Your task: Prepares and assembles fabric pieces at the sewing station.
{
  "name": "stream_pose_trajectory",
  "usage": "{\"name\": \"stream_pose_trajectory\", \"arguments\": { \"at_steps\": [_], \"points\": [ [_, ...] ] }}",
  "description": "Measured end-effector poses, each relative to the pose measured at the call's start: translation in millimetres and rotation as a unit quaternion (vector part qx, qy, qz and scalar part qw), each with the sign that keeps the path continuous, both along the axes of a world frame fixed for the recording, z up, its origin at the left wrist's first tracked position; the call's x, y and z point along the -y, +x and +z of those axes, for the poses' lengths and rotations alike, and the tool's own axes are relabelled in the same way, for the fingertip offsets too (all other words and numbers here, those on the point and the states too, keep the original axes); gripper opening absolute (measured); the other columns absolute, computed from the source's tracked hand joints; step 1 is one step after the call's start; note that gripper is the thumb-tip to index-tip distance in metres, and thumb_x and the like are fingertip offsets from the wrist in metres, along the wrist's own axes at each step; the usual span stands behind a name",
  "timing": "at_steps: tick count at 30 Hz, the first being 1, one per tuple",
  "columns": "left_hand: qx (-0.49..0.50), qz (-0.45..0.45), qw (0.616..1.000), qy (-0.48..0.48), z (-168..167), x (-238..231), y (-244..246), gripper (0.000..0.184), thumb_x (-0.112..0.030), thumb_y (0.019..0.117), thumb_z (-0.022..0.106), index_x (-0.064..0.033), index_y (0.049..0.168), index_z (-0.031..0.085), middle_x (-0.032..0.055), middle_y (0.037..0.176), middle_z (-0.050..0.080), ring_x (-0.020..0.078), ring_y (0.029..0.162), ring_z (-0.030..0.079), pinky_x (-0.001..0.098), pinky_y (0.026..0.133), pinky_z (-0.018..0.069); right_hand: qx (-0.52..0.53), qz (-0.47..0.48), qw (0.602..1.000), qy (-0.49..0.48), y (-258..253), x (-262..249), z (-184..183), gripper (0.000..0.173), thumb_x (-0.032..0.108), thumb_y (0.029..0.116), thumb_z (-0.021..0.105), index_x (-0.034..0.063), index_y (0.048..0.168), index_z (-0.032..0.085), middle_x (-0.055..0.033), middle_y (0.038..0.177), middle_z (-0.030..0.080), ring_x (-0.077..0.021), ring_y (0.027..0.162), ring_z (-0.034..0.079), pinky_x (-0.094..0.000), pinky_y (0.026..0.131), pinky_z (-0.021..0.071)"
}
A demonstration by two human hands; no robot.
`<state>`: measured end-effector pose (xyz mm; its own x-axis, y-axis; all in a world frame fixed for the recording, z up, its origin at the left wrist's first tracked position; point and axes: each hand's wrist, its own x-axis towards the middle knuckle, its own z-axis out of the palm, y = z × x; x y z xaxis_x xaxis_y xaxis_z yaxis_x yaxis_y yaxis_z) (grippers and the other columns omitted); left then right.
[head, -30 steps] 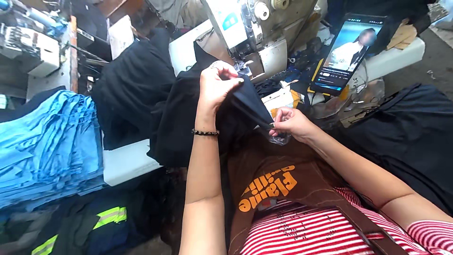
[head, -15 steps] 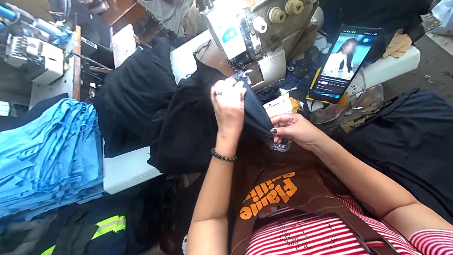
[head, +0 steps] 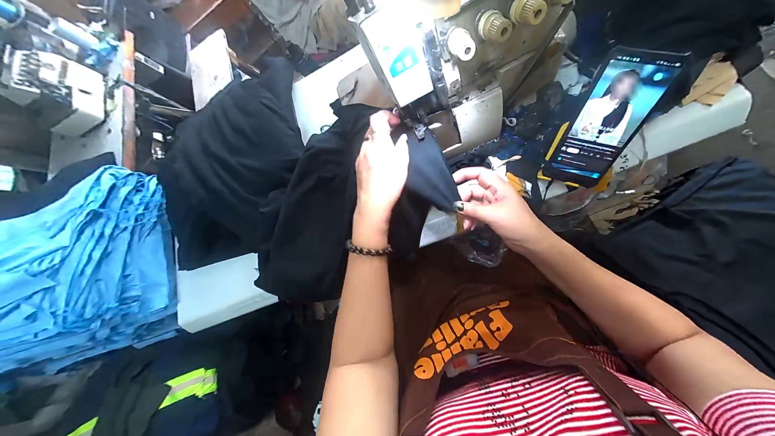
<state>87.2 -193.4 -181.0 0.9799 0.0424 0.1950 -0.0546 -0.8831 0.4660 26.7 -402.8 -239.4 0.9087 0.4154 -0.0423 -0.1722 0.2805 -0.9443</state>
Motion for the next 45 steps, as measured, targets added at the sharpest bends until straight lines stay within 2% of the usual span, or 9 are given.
{"name": "stream_pose_trajectory", "arguments": {
  "at_steps": [4,14,20,25,29,32,35,41,45],
  "points": [
    [-0.026,-0.009,1.0,0.005,9.7,-25.9,40.3,0.05,-0.02,0.0998,0.06,0.0009,0.143,0.047,0.022,0.131,0.065,0.0368,0.125,0.062,0.0559,0.106,0.0473,0.126,-0.06,0.989,-0.04,32.9,-23.0,5.2,0.045,-0.007,0.0921,0.063,0.0023,0.136,0.056,-0.0064,0.088,0.068,-0.0102,0.062,0.063,-0.0239,0.055,0.0567],
    [0.024,0.09,0.994,0.059,-6.2,-65.2,98.5,0.041,-0.015,0.1042,0.049,0.0024,0.14,0.057,0.025,0.141,0.058,0.0393,0.133,0.056,0.0528,0.113,0.0425,0.362,-0.183,0.879,-0.251,43.1,-43.9,-11.1,0.033,0.001,0.0987,0.059,0.0088,0.129,0.072,-0.0067,0.123,0.074,-0.0149,0.107,0.072,-0.0342,0.096,0.0586],
    [0.215,0.193,0.957,-0.007,-12.9,-75.4,-8.3,0.042,-0.022,0.1104,0.038,0.0077,0.134,0.057,0.024,0.136,0.06,0.0298,0.13,0.057,0.0399,0.112,0.0434,0.433,-0.178,0.841,-0.271,50.0,-49.6,20.1,0.022,0.005,0.0969,0.063,0.0056,0.114,0.077,-0.0115,0.105,0.075,-0.0215,0.098,0.073,-0.0381,0.087,0.0598],
    [0.419,0.096,0.902,-0.039,-3.1,-58.6,-85.8,0.024,-0.005,0.1065,0.043,0.0117,0.112,0.059,0.0191,0.108,0.061,0.0198,0.108,0.059,0.0296,0.098,0.046,0.44,-0.07,0.842,-0.305,58.4,-82.3,54.2,0.049,0.015,0.0968,0.069,0.0062,0.143,0.057,-0.014,0.132,0.066,-0.0267,0.119,0.066,-0.0457,0.096,0.0568],
    [0.288,0.032,0.957,-0.008,-5.2,-114.9,-96.0,0.038,-0.02,0.1068,0.049,0.0117,0.126,0.055,0.0268,0.127,0.06,0.028,0.119,0.06,0.0382,0.104,0.0488,0.48,-0.05,0.815,-0.32,44.0,-74.7,36.4,0.014,0.014,0.098,0.066,0.0019,0.098,0.073,-0.0125,0.088,0.066,-0.0268,0.082,0.069,-0.0444,0.068,0.0586],
    [0.083,0.206,0.975,0.024,-15.1,-152.1,-86.2,0.069,-0.036,0.1,0.063,0.0098,0.148,0.041,0.0367,0.149,0.043,0.0493,0.137,0.045,0.0586,0.113,0.0373,0.495,-0.1,0.78,-0.369,45.6,-40.5,7.1,0.016,0.012,0.0997,0.063,-0.0002,0.097,0.072,-0.0169,0.096,0.07,-0.0307,0.086,0.072,-0.0476,0.072,0.0608],
    [-0.068,0.274,0.953,0.109,-36.4,-165.1,-71.0,0.061,-0.039,0.0972,0.068,0.0061,0.138,0.056,0.0385,0.132,0.056,0.058,0.126,0.052,0.0731,0.103,0.0371,0.419,-0.074,0.783,-0.453,52.0,-10.5,5.8,0.019,0.01,0.1026,0.057,-0.0029,0.107,0.07,-0.0212,0.102,0.067,-0.0378,0.092,0.07,-0.0536,0.078,0.059],
    [0.097,0.172,0.976,0.092,49.6,-173.8,-69.6,0.048,-0.04,0.103,0.059,0.0039,0.121,0.066,0.0325,0.116,0.066,0.0528,0.111,0.063,0.074,0.093,0.0447,0.42,0.084,0.848,-0.313,6.2,3.9,47.7,0.011,0.01,0.0958,0.069,0.0013,0.098,0.075,-0.0105,0.09,0.072,-0.0199,0.085,0.07,-0.0394,0.081,0.0581],
    [0.279,0.2,0.938,0.047,141.9,-183.3,-66.3,0.047,-0.04,0.1046,0.058,0.0015,0.123,0.067,0.0174,0.12,0.07,0.0215,0.113,0.066,0.0385,0.102,0.0501,0.467,0.031,0.859,-0.209,-7.6,3.1,92.7,0.01,0.008,0.0966,0.065,0.0015,0.097,0.072,-0.006,0.088,0.068,-0.011,0.082,0.065,-0.027,0.075,0.0565]
  ]
}}
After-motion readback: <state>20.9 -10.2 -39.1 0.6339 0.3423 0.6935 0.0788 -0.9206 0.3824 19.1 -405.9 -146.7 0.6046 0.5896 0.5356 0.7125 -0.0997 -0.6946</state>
